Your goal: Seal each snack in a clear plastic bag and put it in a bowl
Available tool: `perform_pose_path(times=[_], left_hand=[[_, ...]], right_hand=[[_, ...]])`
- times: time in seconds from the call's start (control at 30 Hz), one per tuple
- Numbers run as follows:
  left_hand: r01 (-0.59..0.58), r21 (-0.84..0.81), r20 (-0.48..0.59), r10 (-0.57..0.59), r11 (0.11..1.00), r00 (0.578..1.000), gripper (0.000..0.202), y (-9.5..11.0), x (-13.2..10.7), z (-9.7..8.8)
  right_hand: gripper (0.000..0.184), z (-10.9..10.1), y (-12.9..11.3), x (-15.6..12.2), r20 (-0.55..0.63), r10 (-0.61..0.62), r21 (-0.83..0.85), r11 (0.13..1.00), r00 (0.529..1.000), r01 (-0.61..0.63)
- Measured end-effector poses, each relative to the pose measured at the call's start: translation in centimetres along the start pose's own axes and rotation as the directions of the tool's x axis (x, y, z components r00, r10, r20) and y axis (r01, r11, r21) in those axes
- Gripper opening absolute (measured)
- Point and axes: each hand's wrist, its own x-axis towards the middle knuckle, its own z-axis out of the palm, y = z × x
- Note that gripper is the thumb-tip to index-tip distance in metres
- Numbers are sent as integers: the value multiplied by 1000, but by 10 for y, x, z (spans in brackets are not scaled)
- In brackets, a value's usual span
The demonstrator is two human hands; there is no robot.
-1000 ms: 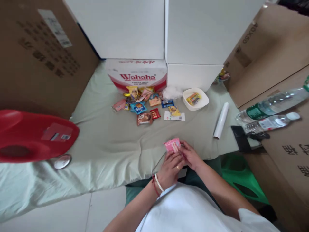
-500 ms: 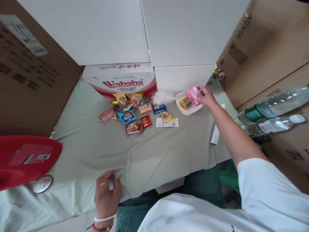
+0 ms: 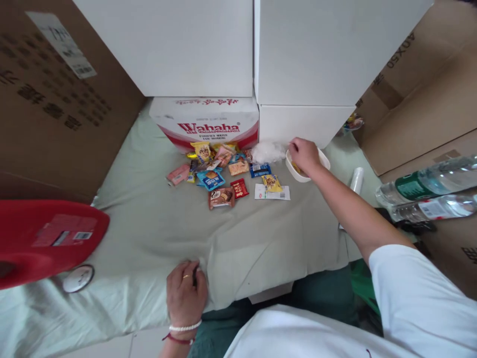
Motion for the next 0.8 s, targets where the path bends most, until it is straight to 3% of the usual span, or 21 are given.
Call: perform_pose_path(times=[0.1,0.2,0.27,0.33,0.4,0.47,0.53,0.57,0.63,0.7,0.73,0.8], left_hand=[[-2,-20,-16,2,1000,1000,15,2,0,0],[24,-50,-33,-26,998,999,15,3,-2,-1],[38,-95,-55,-44,995,998,14,2,-4,-3],[74,-168,-83,-89,983,993,13,3,-6,-6],[158,-268,-83,-186,950,979,12,7,-8,-9],[286,-382,-11,-314,879,949,13,18,-7,-9],[443,-504,154,-427,742,891,19,37,-3,-6],[521,-562,270,-452,642,850,24,49,1,-3],[647,-643,504,-410,410,760,35,77,10,4],[691,-680,627,-295,244,721,44,105,20,11],[673,-704,626,-250,226,739,47,118,25,13],[580,-751,544,-204,316,814,52,140,35,18]], right_hand=[[36,18,-45,10,120,-95,37,995,988,91],[27,28,-64,14,191,-45,15,999,980,43],[21,25,-63,10,82,-11,114,994,997,2],[16,16,-57,-3,-68,68,357,933,995,-39],[9,4,-49,-28,-95,223,687,720,970,-98],[18,-4,-42,-67,57,354,922,339,933,-185],[29,-7,-38,-115,280,373,957,-35,884,-288],[32,-5,-37,-141,384,357,923,-163,851,-348],[31,2,-37,-191,537,332,837,-320,775,-443],[29,12,-40,-232,617,325,777,-399,717,-488],[28,16,-43,-248,641,321,756,-421,697,-501],[26,23,-48,-270,670,303,728,-446,677,-521]])
